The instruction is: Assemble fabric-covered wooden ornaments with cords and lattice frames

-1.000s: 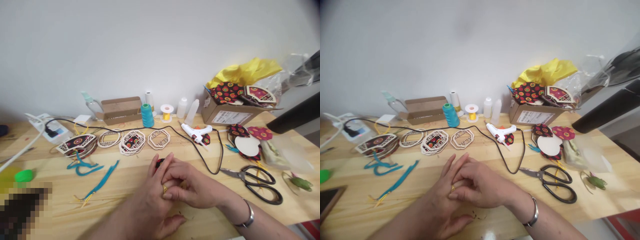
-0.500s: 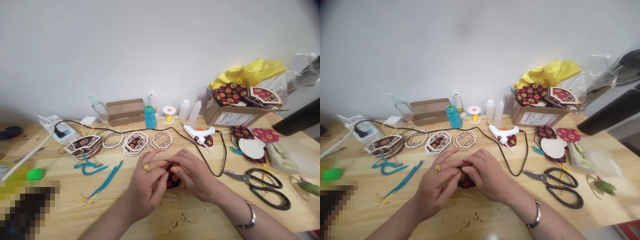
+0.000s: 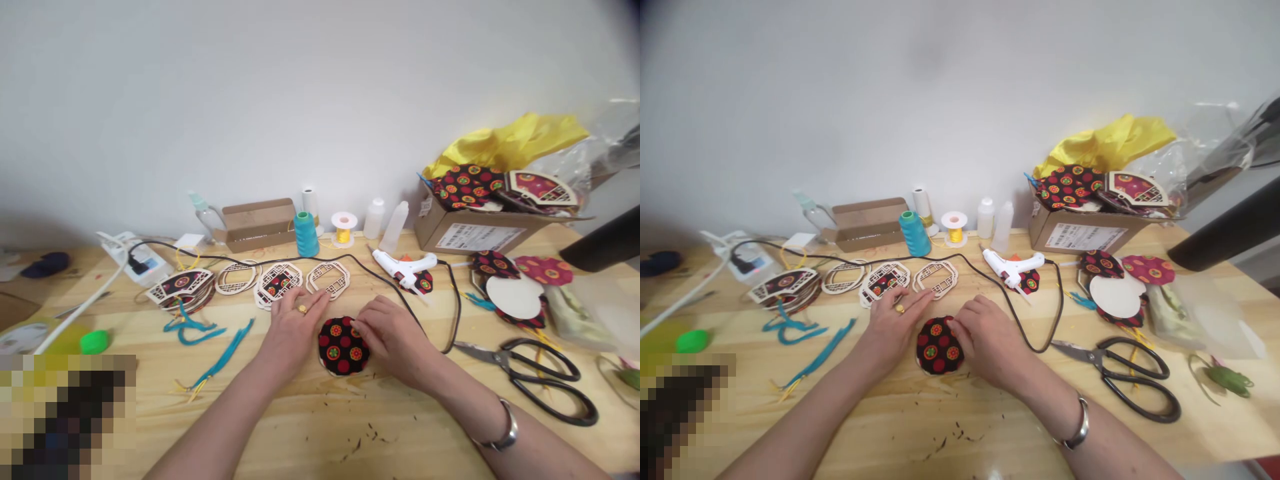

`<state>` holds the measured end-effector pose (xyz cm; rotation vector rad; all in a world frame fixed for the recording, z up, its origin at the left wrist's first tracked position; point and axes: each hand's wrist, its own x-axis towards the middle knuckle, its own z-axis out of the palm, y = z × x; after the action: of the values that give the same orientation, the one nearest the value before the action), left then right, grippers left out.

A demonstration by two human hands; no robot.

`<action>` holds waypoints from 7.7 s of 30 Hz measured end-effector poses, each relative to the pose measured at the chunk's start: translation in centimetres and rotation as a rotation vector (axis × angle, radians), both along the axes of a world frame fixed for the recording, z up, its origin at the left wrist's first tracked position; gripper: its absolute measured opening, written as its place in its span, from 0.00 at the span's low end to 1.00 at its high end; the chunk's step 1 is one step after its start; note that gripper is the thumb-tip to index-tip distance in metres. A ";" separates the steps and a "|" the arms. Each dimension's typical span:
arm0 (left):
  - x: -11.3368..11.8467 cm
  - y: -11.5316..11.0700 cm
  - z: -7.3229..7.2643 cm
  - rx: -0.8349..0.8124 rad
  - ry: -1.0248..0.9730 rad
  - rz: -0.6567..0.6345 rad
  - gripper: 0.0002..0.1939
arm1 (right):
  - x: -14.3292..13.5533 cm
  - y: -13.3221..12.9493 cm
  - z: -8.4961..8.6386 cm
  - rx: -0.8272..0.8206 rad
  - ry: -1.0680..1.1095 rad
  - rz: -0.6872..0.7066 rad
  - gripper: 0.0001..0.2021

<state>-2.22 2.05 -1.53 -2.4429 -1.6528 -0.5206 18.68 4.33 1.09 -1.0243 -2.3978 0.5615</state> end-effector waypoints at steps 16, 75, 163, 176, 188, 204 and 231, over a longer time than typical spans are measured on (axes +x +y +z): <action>-0.5 0.1 0.3 0.118 0.000 0.012 0.10 | 0.1 0.1 -0.1 -0.001 -0.025 -0.001 0.14; 1.1 -2.6 4.0 -0.009 -0.717 0.061 0.09 | 1.2 1.3 1.8 -0.782 0.579 -0.332 0.16; 0.8 -1.4 3.7 -0.674 -1.058 0.332 0.11 | 0.9 0.8 -0.7 -0.750 0.308 -0.264 0.12; 0.9 -1.5 3.3 -0.553 -0.887 0.309 0.09 | 1.1 0.6 -0.5 -0.590 0.201 -0.155 0.16; 1.1 -1.9 3.2 -0.471 -0.739 0.253 0.09 | 1.1 0.5 0.1 -0.497 0.089 -0.124 0.13; 1.2 -1.8 3.3 -0.480 -0.885 0.263 0.10 | 1.3 0.7 0.7 -0.639 0.204 -0.131 0.16; 0.1 -0.9 3.6 -0.677 -1.265 0.303 0.18 | 6.8 6.9 4.7 0.250 -0.395 -0.236 0.16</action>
<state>-2.14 1.16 2.09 -2.1562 -2.9517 -2.0007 25.50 11.24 5.77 -1.3783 -2.5378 -0.0311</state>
